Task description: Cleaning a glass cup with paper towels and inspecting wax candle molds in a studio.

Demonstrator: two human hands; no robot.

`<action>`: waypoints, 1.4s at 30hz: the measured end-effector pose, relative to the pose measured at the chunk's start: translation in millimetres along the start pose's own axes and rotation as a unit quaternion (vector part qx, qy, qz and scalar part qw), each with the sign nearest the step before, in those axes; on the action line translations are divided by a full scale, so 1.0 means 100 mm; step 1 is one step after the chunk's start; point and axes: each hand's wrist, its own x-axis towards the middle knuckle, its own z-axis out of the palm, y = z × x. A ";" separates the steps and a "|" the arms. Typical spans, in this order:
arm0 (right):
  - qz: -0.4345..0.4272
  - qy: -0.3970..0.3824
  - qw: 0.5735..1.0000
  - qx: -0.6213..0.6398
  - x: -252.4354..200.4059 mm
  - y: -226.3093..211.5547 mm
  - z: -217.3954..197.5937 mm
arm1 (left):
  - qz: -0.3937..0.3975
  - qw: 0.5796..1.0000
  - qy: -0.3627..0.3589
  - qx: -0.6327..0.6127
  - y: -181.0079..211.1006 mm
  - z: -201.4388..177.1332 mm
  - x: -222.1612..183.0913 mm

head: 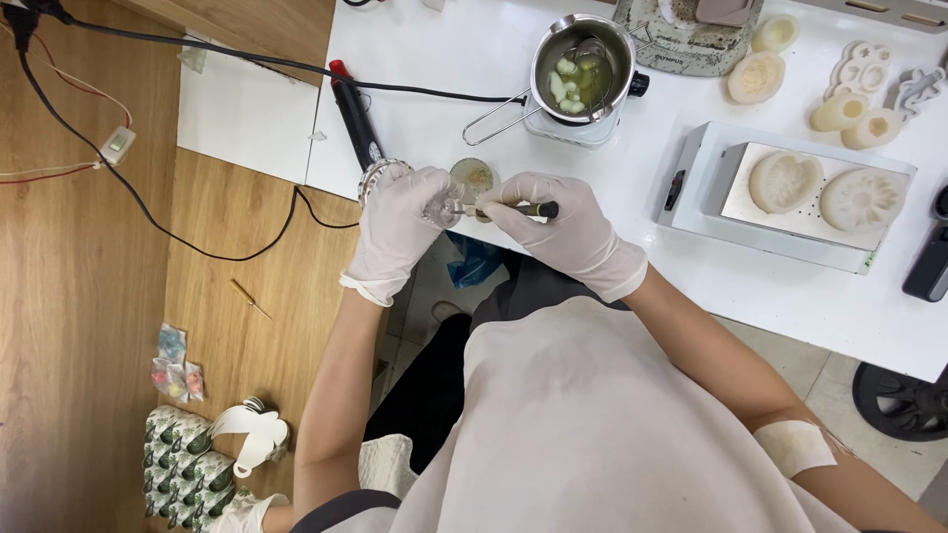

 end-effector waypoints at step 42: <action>-0.104 0.064 0.978 -0.169 -0.31 0.91 0.34 | -0.137 0.965 -0.139 0.176 -0.63 0.74 -0.01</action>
